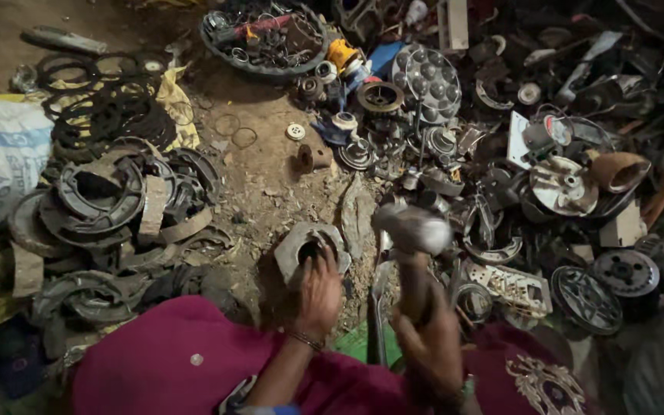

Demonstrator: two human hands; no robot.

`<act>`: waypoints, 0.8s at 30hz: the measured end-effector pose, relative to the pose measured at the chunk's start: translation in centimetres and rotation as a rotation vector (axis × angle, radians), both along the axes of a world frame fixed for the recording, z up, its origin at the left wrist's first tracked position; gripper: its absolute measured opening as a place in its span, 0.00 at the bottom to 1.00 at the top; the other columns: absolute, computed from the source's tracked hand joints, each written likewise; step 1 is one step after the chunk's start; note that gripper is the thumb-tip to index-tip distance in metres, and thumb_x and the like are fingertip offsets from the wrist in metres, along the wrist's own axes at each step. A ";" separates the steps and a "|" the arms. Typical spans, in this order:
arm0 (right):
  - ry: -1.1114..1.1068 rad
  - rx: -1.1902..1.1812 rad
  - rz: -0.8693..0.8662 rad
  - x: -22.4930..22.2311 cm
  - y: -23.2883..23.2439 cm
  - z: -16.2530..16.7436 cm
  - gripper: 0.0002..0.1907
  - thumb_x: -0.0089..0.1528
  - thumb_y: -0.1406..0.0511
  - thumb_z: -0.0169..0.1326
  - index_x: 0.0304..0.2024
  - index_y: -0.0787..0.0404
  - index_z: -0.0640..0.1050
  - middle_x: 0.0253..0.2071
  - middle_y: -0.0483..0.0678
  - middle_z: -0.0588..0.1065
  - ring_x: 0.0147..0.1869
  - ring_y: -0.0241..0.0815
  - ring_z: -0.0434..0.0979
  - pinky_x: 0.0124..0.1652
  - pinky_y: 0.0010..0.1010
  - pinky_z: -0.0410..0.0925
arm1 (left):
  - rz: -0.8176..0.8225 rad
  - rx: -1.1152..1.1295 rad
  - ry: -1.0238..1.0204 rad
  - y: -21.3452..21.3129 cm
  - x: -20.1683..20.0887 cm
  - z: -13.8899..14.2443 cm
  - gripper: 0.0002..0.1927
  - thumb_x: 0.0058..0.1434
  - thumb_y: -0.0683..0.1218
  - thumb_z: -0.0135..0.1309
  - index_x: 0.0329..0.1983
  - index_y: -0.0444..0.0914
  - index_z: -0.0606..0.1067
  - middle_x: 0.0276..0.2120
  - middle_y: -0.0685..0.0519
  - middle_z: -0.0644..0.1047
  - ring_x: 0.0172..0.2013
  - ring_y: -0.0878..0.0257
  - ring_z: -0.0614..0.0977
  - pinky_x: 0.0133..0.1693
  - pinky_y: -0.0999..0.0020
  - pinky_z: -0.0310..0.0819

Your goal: The person sits on the floor and repeatedly strikes a small metal piece with a hammer while holding it against a hexagonal metal block. The person repositions the piece several times and continues hammering throughout the clip.

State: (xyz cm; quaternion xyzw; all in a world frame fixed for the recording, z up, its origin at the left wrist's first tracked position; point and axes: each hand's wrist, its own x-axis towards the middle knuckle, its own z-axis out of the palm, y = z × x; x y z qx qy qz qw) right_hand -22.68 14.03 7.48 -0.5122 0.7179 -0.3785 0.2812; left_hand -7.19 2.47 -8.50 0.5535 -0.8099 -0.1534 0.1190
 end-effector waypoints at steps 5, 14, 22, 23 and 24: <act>0.039 -0.215 -0.010 -0.4 -0.4 -0.3 0.32 0.57 0.68 0.59 0.60 0.65 0.60 0.33 0.54 0.78 0.27 0.41 0.80 0.25 0.33 0.76 | 0.100 -0.131 0.046 -0.2 -1.4 -1.7 0.37 0.60 0.38 0.46 0.71 0.22 0.51 0.61 0.28 0.68 0.59 0.39 0.74 0.65 0.56 0.53; 0.273 0.191 0.155 -2.4 -1.7 -11.1 0.40 0.57 0.64 0.61 0.68 0.63 0.58 0.35 0.62 0.80 0.31 0.54 0.81 0.30 0.41 0.73 | -0.041 -0.153 0.181 -1.2 -1.1 -2.5 0.40 0.58 0.39 0.55 0.69 0.18 0.51 0.58 0.20 0.65 0.62 0.33 0.69 0.69 0.41 0.50; 0.029 -0.020 0.056 -0.5 -0.1 -4.0 0.36 0.56 0.67 0.58 0.65 0.65 0.62 0.33 0.55 0.81 0.27 0.44 0.83 0.25 0.34 0.76 | 0.050 -0.092 0.200 -0.3 1.9 -0.3 0.25 0.60 0.35 0.46 0.63 0.27 0.65 0.48 0.36 0.74 0.51 0.43 0.75 0.62 0.49 0.62; -0.030 -0.019 0.025 -0.1 0.1 -2.8 0.36 0.55 0.68 0.57 0.65 0.64 0.62 0.33 0.54 0.81 0.26 0.44 0.83 0.24 0.33 0.76 | 0.054 -0.104 0.155 -0.2 2.1 0.0 0.19 0.62 0.36 0.45 0.57 0.30 0.70 0.45 0.41 0.76 0.52 0.45 0.76 0.66 0.50 0.62; -0.088 -0.016 -0.008 0.2 0.2 -1.7 0.36 0.54 0.68 0.56 0.65 0.63 0.62 0.32 0.53 0.81 0.25 0.44 0.82 0.23 0.33 0.77 | 0.046 -0.130 0.162 -0.2 2.3 0.3 0.19 0.62 0.36 0.46 0.57 0.29 0.71 0.44 0.40 0.76 0.50 0.45 0.76 0.63 0.50 0.63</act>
